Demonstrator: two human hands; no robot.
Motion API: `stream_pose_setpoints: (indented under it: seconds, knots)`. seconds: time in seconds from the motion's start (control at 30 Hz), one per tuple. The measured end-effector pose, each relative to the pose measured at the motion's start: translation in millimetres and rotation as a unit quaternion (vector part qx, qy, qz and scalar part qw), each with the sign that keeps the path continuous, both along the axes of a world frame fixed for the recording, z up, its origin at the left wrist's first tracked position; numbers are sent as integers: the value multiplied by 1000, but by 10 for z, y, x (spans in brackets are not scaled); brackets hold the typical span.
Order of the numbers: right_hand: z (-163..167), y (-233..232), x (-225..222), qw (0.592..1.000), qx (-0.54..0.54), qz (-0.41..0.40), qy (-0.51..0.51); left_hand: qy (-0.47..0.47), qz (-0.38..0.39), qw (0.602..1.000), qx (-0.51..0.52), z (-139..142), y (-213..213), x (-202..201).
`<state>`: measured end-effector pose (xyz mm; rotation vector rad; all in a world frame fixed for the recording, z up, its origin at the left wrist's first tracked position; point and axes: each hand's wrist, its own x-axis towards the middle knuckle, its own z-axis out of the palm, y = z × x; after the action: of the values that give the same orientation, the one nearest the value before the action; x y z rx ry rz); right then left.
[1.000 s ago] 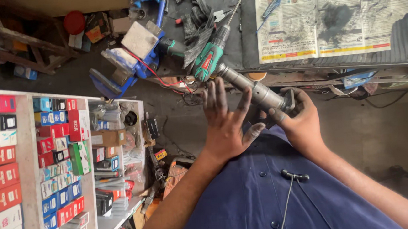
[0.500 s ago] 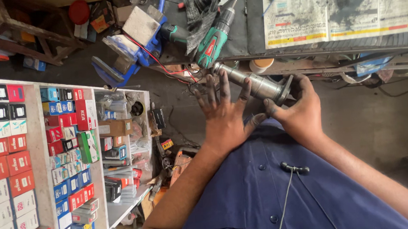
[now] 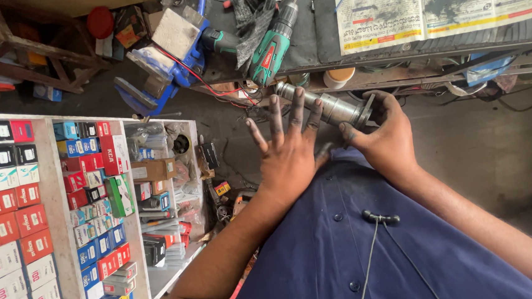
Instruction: The person picks up a metal cylindrical component from a workbench, fits it onto a larger machine part mounted on the bench, and presses and twists it by hand to seat it. They then pick up a rag and wipe their hands and the area around the mounted part.
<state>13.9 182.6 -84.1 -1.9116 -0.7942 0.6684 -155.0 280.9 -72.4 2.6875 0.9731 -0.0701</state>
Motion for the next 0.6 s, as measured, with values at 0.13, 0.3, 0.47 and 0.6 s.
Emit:
stream_pose_setpoints:
  seconds: [0.13,0.3,0.47,0.6]
  knots:
    - [-49,-7,-1,1000,10,4,2,43,-39,986,158,-26,-36,-32]
    - [-99,-19,-11,999,1,-6,35,94,-115,959,242,20,-4,-133]
    - [-127,-60,13,995,8,-15,95,-32,-133,973,188,174,187,-232]
    - [-115,-113,53,988,22,-2,152,-187,-90,978,-10,253,408,-242]
